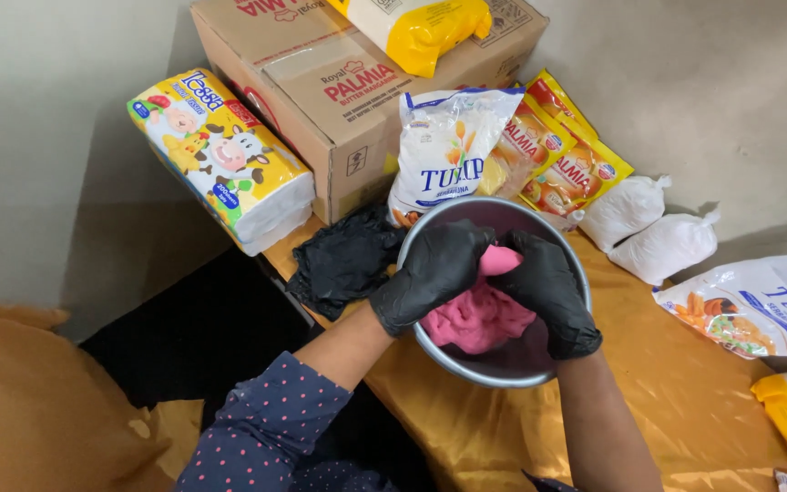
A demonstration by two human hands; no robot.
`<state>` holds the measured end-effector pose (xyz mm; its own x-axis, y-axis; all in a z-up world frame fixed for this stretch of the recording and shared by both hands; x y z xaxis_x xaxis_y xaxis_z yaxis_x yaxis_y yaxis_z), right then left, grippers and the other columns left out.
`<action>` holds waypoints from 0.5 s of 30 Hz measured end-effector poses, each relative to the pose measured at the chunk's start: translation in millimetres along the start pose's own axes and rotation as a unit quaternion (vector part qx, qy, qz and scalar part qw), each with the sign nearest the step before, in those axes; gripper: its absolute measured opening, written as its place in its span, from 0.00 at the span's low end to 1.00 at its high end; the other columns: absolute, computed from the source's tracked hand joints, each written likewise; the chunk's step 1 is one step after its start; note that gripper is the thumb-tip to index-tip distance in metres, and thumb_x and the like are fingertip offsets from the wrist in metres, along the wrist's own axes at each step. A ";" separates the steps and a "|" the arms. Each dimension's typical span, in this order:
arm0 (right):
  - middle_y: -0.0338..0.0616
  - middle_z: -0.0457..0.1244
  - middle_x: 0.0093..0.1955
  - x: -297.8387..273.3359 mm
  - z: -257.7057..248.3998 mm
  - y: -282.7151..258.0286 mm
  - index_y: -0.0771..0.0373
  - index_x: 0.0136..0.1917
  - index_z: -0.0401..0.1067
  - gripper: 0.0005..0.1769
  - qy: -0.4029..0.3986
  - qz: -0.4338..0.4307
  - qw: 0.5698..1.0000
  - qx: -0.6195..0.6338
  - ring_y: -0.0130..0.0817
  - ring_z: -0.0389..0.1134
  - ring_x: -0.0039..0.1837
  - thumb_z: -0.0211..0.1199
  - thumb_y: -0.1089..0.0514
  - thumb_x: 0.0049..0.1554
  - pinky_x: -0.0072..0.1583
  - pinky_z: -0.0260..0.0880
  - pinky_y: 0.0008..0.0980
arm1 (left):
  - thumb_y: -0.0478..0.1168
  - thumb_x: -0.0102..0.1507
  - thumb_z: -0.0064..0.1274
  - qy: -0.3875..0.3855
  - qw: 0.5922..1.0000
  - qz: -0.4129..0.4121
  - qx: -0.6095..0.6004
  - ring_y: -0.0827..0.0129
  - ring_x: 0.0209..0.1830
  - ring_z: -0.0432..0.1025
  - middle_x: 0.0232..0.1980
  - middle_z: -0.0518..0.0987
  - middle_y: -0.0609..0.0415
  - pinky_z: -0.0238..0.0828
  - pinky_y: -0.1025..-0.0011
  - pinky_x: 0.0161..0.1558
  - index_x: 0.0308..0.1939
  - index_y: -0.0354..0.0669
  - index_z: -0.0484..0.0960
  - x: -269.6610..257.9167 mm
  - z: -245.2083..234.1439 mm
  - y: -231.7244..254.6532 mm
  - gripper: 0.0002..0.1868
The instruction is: Kneading a ball of pink dough in a metal bowl by hand on a workspace filled with baking ingredients.
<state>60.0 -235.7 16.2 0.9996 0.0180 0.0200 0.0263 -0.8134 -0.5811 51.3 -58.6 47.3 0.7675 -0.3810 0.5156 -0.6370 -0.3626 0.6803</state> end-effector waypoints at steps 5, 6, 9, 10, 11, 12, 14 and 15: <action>0.38 0.69 0.42 -2.5 -3.9 35.0 0.45 0.46 0.77 0.17 0.096 -0.010 0.995 -0.008 0.43 0.72 0.53 0.75 0.43 0.45 0.52 0.73 0.39 | 0.45 0.60 0.50 0.064 0.991 -0.064 0.097 0.61 0.41 0.78 0.30 0.79 0.61 0.73 0.68 0.42 0.30 0.60 0.82 -9.4 -23.5 24.9 0.06; 0.36 0.69 0.43 -2.6 -6.1 45.2 0.43 0.47 0.76 0.16 0.126 0.009 0.992 -0.020 0.42 0.72 0.54 0.74 0.42 0.46 0.53 0.73 0.39 | 0.47 0.60 0.49 0.048 0.987 -0.095 0.123 0.66 0.42 0.77 0.31 0.77 0.65 0.72 0.73 0.43 0.29 0.65 0.80 -9.1 -19.2 13.0 0.06; 0.34 0.68 0.41 -11.1 -15.5 35.8 0.44 0.43 0.75 0.12 0.172 0.037 0.984 -0.014 0.40 0.72 0.51 0.72 0.43 0.48 0.53 0.74 0.40 | 0.45 0.59 0.50 0.007 0.989 -0.146 -0.035 0.68 0.53 0.77 0.40 0.82 0.71 0.72 0.79 0.54 0.36 0.68 0.86 -6.8 2.0 -34.5 0.09; 0.34 0.68 0.41 -9.3 -15.0 37.0 0.44 0.43 0.75 0.12 0.174 0.037 0.984 -0.013 0.40 0.72 0.51 0.72 0.43 0.48 0.53 0.74 0.40 | 0.45 0.59 0.50 0.007 0.989 -0.144 -0.034 0.68 0.53 0.77 0.40 0.82 0.71 0.72 0.79 0.54 0.36 0.68 0.86 -6.7 1.3 -32.4 0.09; 0.35 0.68 0.41 -8.1 -16.4 38.2 0.45 0.42 0.75 0.12 0.189 0.037 0.981 -0.014 0.41 0.72 0.51 0.72 0.44 0.47 0.52 0.74 0.40 | 0.44 0.59 0.50 0.022 0.988 -0.154 -0.014 0.64 0.52 0.77 0.40 0.82 0.66 0.72 0.75 0.54 0.36 0.66 0.86 -7.0 -1.1 -31.6 0.09; 0.37 0.67 0.41 -6.9 -17.5 39.3 0.46 0.41 0.74 0.11 0.204 0.037 0.978 -0.015 0.41 0.72 0.51 0.72 0.44 0.47 0.51 0.74 0.41 | 0.44 0.59 0.50 0.037 0.986 -0.163 0.007 0.60 0.52 0.77 0.41 0.82 0.61 0.73 0.71 0.54 0.37 0.64 0.86 -7.5 -3.8 -30.9 0.09; 0.37 0.68 0.45 -14.1 -24.4 26.2 0.45 0.45 0.76 0.13 0.165 0.042 0.985 -0.013 0.41 0.72 0.53 0.72 0.45 0.47 0.54 0.73 0.41 | 0.48 0.61 0.51 -0.009 0.993 -0.121 0.016 0.52 0.51 0.76 0.41 0.82 0.52 0.74 0.68 0.52 0.39 0.58 0.85 -8.3 -15.0 -29.6 0.09; 0.38 0.69 0.49 -14.0 -26.1 18.7 0.45 0.49 0.77 0.14 0.125 0.047 0.991 -0.009 0.40 0.72 0.56 0.73 0.46 0.48 0.57 0.73 0.42 | 0.53 0.62 0.52 -0.053 0.995 -0.079 0.027 0.45 0.49 0.76 0.41 0.81 0.43 0.75 0.64 0.50 0.42 0.52 0.84 -6.0 -19.5 -27.6 0.14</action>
<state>46.4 -266.4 26.3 0.9649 -0.2007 0.1696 -0.0682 -0.8147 -0.5759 65.6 -29.8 35.6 0.8479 -0.4029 0.3445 -0.5146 -0.4699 0.7172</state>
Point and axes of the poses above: each hand's wrist, its own x-axis towards the middle knuckle, its own z-axis out of the palm, y = z × x, the point moved 6 cm from there along x, towards the middle knuckle
